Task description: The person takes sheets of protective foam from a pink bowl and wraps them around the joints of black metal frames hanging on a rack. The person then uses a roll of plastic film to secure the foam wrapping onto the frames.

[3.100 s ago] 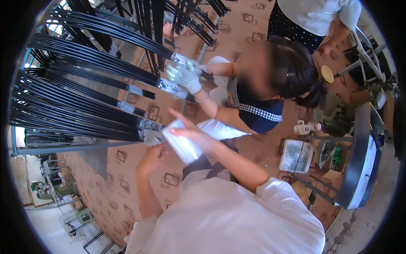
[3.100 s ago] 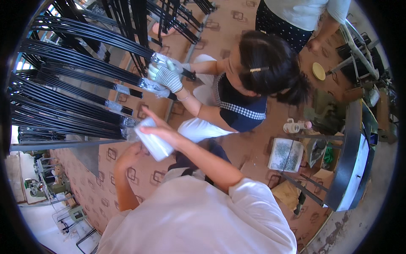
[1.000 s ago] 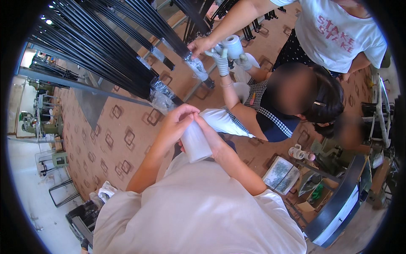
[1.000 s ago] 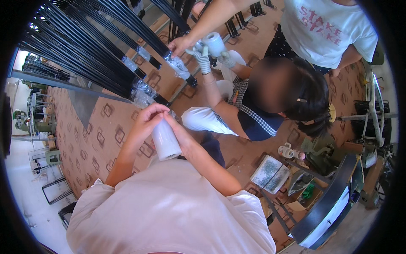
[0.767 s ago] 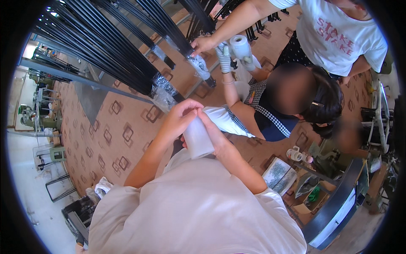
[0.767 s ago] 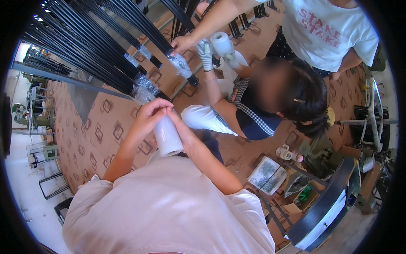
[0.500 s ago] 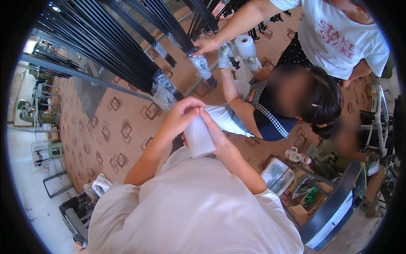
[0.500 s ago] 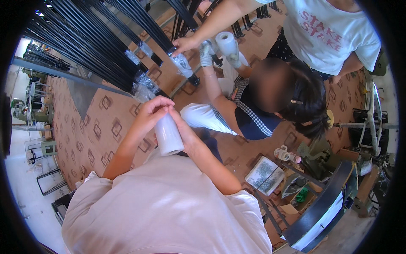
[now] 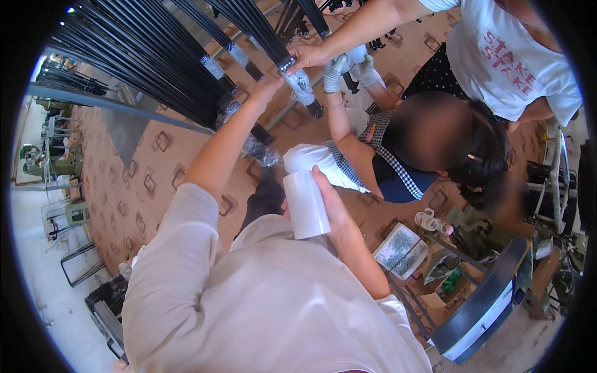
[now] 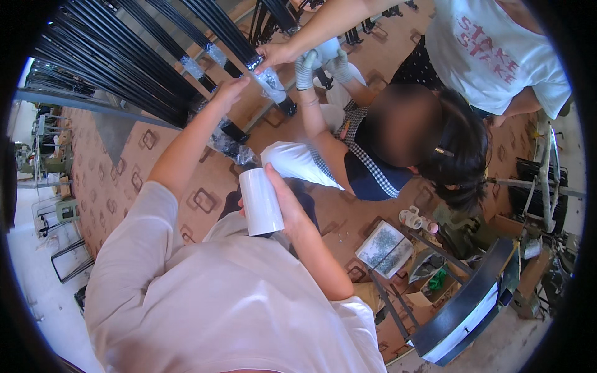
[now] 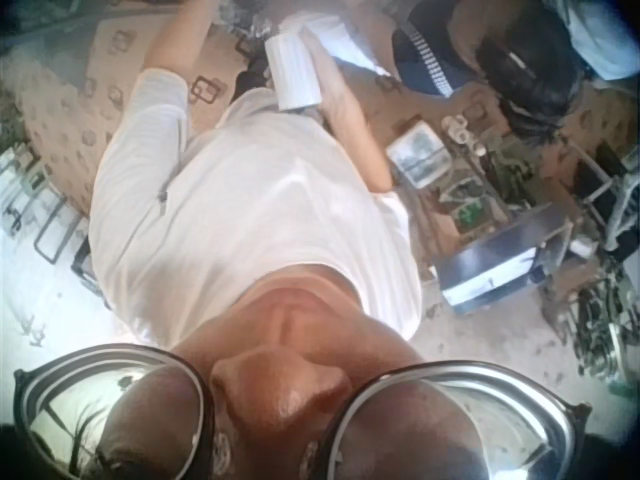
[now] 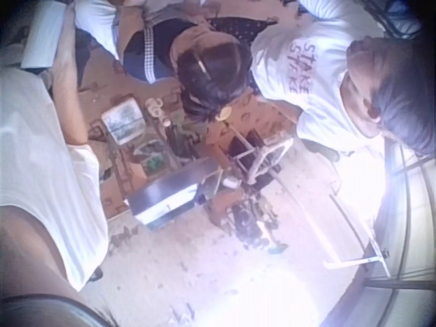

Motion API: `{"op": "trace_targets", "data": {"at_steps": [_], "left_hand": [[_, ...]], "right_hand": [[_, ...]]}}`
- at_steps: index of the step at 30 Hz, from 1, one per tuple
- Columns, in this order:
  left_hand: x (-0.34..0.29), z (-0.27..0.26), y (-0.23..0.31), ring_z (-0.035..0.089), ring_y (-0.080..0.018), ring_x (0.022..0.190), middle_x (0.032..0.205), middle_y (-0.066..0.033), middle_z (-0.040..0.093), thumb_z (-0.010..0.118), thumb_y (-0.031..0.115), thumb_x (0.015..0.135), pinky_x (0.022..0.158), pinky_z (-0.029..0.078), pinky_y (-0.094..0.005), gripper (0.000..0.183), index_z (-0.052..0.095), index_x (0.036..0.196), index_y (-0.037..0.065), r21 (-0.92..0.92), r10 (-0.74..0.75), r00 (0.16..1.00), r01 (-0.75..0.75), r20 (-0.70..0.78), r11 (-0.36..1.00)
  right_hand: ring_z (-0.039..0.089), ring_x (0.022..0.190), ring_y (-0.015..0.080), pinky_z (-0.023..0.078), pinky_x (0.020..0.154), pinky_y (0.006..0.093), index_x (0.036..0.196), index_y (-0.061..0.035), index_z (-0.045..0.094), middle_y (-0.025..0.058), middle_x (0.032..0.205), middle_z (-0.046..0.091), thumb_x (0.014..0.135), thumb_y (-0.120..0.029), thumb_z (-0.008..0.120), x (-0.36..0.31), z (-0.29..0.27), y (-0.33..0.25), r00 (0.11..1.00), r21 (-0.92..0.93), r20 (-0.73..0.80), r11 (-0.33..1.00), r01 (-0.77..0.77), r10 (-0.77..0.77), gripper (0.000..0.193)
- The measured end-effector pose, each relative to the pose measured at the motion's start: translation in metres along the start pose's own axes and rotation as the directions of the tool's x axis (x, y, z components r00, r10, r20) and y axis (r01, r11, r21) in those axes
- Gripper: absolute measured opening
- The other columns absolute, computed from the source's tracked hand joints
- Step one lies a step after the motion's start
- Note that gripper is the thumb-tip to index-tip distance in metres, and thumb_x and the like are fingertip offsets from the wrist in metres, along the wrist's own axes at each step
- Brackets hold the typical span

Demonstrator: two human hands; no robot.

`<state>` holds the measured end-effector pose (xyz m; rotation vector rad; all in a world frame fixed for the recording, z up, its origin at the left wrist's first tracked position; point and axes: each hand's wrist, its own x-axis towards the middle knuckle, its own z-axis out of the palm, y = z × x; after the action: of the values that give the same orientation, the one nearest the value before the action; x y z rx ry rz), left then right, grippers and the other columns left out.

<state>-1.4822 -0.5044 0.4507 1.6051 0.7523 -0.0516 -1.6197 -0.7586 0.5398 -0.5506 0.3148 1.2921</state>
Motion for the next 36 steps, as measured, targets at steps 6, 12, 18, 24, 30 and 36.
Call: {"op": "trace_targets", "data": {"at_steps": [6, 12, 18, 24, 30, 36], "left_hand": [[0.071, 0.025, -0.01, 0.051, -0.0157, 0.091, 0.095, -0.0043, 0.056, 0.064, 0.025, 0.076, 0.082, 0.037, -0.0282, 0.038, 0.052, 0.104, 0.003, -0.282, 0.16, 0.987, -0.147, 0.023, 0.948], [0.084, 0.035, -0.024, 0.054, -0.0161, 0.087, 0.094, -0.0051, 0.056, 0.065, 0.024, 0.075, 0.079, 0.041, -0.0317, 0.036, 0.053, 0.102, 0.004, -0.365, 0.163, 0.977, -0.203, -0.136, 0.909], [0.059, 0.03, -0.007, 0.054, -0.0158, 0.089, 0.093, -0.0048, 0.057, 0.064, 0.024, 0.076, 0.086, 0.04, -0.0319, 0.034, 0.053, 0.101, 0.005, -0.364, 0.014, 1.0, -0.013, 0.0, 0.931], [0.074, 0.02, -0.023, 0.055, -0.0138, 0.082, 0.096, -0.005, 0.056, 0.059, 0.014, 0.079, 0.081, 0.043, -0.0293, 0.024, 0.054, 0.1, 0.003, -0.212, 0.078, 0.995, -0.063, 0.062, 0.975], [0.078, 0.016, -0.031, 0.053, -0.0088, 0.075, 0.087, -0.0028, 0.058, 0.055, 0.007, 0.079, 0.067, 0.043, -0.0217, 0.019, 0.055, 0.097, 0.001, -0.093, 0.24, 0.969, -0.234, 0.059, 0.968], [0.075, 0.019, -0.021, 0.057, -0.0122, 0.064, 0.072, -0.0053, 0.061, 0.064, 0.017, 0.074, 0.059, 0.043, -0.0234, 0.021, 0.06, 0.085, 0.0, 0.171, 0.37, 0.922, -0.35, -0.109, 0.921]], "right_hand": [[0.059, 0.062, 0.0278, 0.05, 0.058, 0.0346, 0.099, -0.0018, 0.052, 0.0185, 0.074, 0.058, 0.08, -0.059, 0.037, 0.001, 0.005, 0.001, 0.997, 0.056, -0.072, 0.998, 0.002, 0.002, 0.062], [0.06, 0.063, 0.027, 0.049, 0.057, 0.0325, 0.098, -0.0022, 0.053, 0.0171, 0.074, 0.058, 0.079, -0.06, 0.038, 0.015, 0.003, 0.002, 0.996, 0.048, -0.095, 0.999, 0.005, -0.001, 0.063], [0.059, 0.061, 0.0261, 0.049, 0.056, 0.0322, 0.095, -0.0024, 0.053, 0.0168, 0.073, 0.058, 0.079, -0.06, 0.037, 0.036, 0.016, -0.003, 0.999, 0.02, -0.041, 1.0, -0.021, 0.021, 0.062], [0.059, 0.059, 0.0266, 0.049, 0.055, 0.0332, 0.095, -0.0015, 0.053, 0.0181, 0.073, 0.058, 0.08, -0.06, 0.035, 0.048, 0.021, -0.007, 0.998, 0.002, -0.021, 0.999, -0.051, 0.051, 0.063], [0.059, 0.059, 0.0272, 0.05, 0.056, 0.0339, 0.096, -0.0011, 0.052, 0.0191, 0.073, 0.058, 0.08, -0.06, 0.035, 0.049, 0.021, -0.008, 0.999, 0.022, -0.031, 0.999, -0.037, 0.038, 0.063], [0.059, 0.059, 0.0273, 0.05, 0.055, 0.0337, 0.096, -0.0012, 0.052, 0.0191, 0.073, 0.058, 0.08, -0.06, 0.036, 0.047, 0.016, -0.004, 0.999, 0.044, -0.02, 0.999, -0.028, 0.029, 0.063]]}}
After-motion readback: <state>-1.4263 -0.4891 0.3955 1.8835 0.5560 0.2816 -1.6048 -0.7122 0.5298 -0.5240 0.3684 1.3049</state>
